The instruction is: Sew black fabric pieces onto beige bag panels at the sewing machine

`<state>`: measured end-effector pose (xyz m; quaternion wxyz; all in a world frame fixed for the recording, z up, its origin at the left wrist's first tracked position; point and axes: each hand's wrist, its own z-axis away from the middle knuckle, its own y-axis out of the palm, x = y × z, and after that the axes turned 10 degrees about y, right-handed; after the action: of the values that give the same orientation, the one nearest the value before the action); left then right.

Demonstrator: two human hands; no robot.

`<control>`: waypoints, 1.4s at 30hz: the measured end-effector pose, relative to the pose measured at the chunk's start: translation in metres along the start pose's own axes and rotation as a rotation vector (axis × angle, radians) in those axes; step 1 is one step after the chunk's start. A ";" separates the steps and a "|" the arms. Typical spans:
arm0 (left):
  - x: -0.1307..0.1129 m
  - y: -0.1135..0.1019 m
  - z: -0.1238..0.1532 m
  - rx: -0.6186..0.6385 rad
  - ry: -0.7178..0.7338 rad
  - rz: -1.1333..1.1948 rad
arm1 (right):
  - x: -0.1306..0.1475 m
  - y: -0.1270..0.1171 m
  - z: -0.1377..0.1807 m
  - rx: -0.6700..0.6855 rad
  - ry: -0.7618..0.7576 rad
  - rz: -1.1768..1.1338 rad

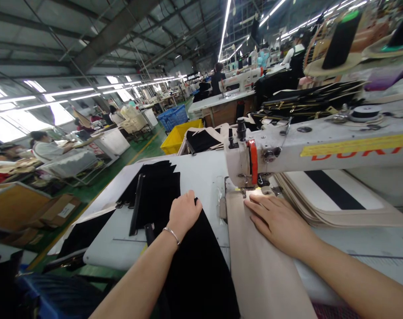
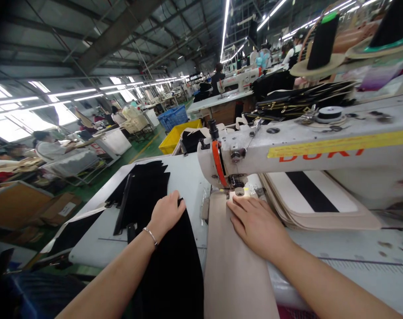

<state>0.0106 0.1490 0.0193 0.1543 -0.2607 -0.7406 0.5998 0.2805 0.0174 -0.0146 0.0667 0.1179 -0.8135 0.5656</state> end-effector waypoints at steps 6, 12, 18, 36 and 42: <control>-0.025 -0.017 -0.024 0.037 0.219 0.353 | 0.002 -0.001 0.000 -0.007 -0.009 -0.012; -0.073 0.011 -0.055 0.236 0.354 0.677 | 0.004 -0.002 0.001 0.015 0.004 0.011; -0.084 0.026 -0.057 0.189 0.216 0.711 | 0.004 -0.006 0.001 0.048 0.017 0.017; -0.099 0.031 -0.059 0.066 0.191 0.527 | 0.003 -0.006 0.000 0.033 0.018 0.003; -0.098 0.018 -0.038 0.027 0.345 0.439 | 0.003 -0.005 0.001 0.045 0.022 -0.013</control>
<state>0.1153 0.1263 0.0193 0.1478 -0.5112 -0.6212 0.5753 0.2788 0.0143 -0.0100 0.0766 0.1184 -0.7990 0.5846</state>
